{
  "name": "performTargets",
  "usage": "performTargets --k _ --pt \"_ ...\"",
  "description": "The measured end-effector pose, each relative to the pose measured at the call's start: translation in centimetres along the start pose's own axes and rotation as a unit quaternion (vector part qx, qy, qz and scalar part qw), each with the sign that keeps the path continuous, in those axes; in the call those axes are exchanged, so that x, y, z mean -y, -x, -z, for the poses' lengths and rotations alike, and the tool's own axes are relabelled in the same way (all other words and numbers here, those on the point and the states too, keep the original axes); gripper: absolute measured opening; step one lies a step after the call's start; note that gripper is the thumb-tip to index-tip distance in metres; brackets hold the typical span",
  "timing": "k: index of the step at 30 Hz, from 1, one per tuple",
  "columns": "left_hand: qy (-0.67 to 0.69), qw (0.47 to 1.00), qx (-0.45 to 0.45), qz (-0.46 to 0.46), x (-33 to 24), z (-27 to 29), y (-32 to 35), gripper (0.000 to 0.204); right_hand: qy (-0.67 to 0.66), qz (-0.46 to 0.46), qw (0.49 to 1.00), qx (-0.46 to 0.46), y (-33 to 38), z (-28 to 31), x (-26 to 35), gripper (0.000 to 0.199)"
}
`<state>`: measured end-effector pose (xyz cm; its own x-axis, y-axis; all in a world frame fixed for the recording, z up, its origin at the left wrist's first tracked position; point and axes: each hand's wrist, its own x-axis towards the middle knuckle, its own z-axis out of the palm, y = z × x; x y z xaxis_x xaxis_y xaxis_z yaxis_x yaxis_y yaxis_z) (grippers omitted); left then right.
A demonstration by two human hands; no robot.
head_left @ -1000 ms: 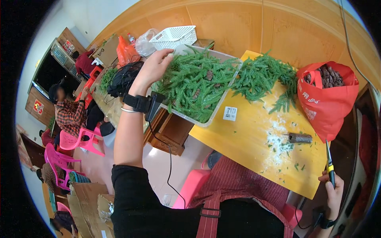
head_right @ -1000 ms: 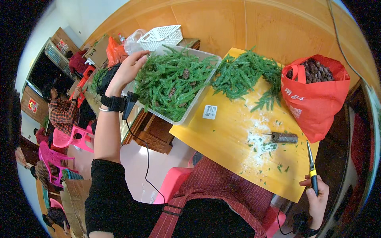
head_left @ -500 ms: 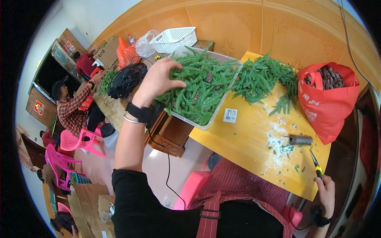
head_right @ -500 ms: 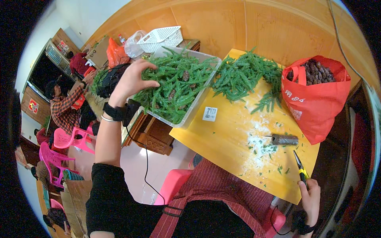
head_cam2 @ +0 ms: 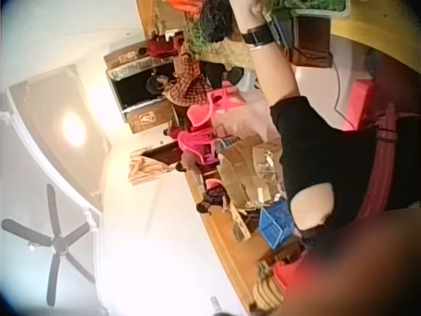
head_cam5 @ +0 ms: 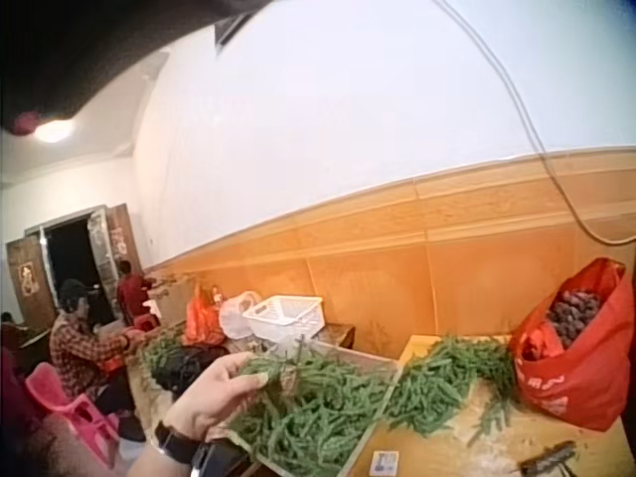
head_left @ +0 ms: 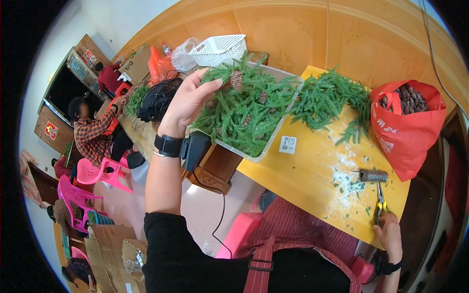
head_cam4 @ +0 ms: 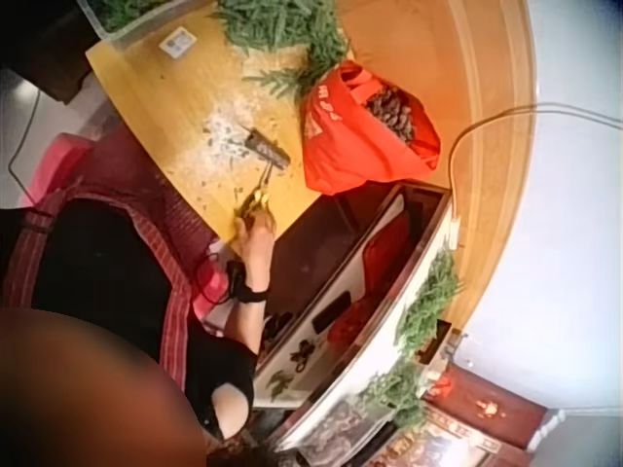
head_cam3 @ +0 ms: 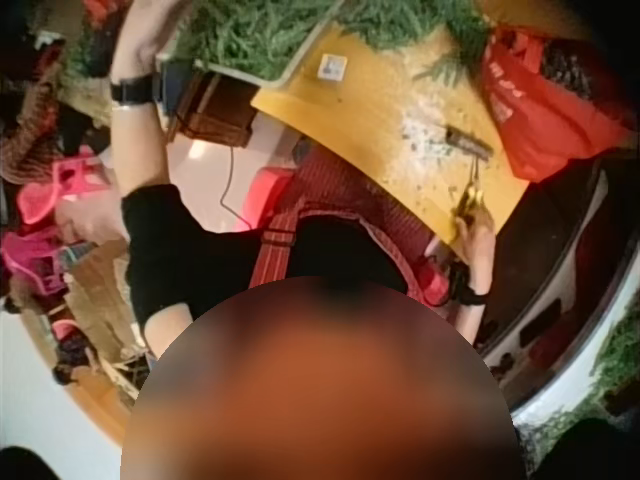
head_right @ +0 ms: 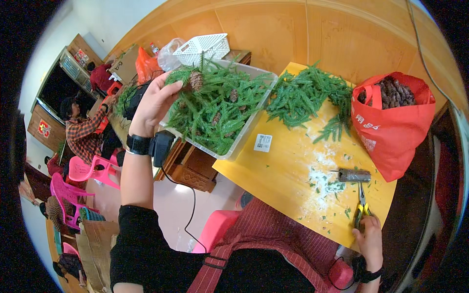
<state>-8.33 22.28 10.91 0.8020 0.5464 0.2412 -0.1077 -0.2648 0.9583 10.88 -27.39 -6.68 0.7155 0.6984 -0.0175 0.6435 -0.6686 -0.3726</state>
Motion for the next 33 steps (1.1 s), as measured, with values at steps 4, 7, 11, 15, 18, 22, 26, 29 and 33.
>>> performTargets --k 4,7,11,15,18,22,26,29,33 --pt "0.156 0.985 0.068 0.017 0.1 -2.1 0.5 0.036 -0.001 0.017 0.998 -0.064 -0.5 1.7 2.1 0.019" --pt "0.193 0.976 0.103 0.022 0.9 -5.7 1.6 0.039 -0.148 0.080 0.983 -0.076 -2.3 4.6 6.6 0.020" --pt "0.210 0.958 0.172 0.095 4.4 -9.3 3.9 0.042 -0.262 0.233 0.932 -0.094 -6.0 6.1 12.9 0.029" --pt "0.139 0.971 0.182 0.063 4.5 -14.7 5.3 0.031 -0.347 0.264 0.889 -0.139 -9.3 5.9 16.6 0.038" --pt "0.122 0.962 0.244 0.027 3.4 -16.0 5.6 0.017 -0.429 0.240 0.869 -0.063 -10.2 5.4 17.6 0.038" --pt "0.123 0.964 0.233 0.036 4.1 -16.4 6.0 0.019 -0.448 0.233 0.863 -0.020 -10.8 5.0 17.5 0.033" --pt "0.181 0.957 0.211 0.079 4.4 -16.8 6.8 0.024 -0.458 0.222 0.861 -0.004 -10.9 4.7 17.3 0.028" --pt "0.155 0.967 0.196 0.051 4.2 -17.6 7.0 0.029 -0.444 0.184 0.877 -0.015 -11.1 4.4 17.2 0.026" --pt "0.045 0.986 0.159 0.008 4.5 -18.3 6.8 0.031 -0.355 0.259 0.889 -0.129 -11.3 3.4 17.2 0.025"
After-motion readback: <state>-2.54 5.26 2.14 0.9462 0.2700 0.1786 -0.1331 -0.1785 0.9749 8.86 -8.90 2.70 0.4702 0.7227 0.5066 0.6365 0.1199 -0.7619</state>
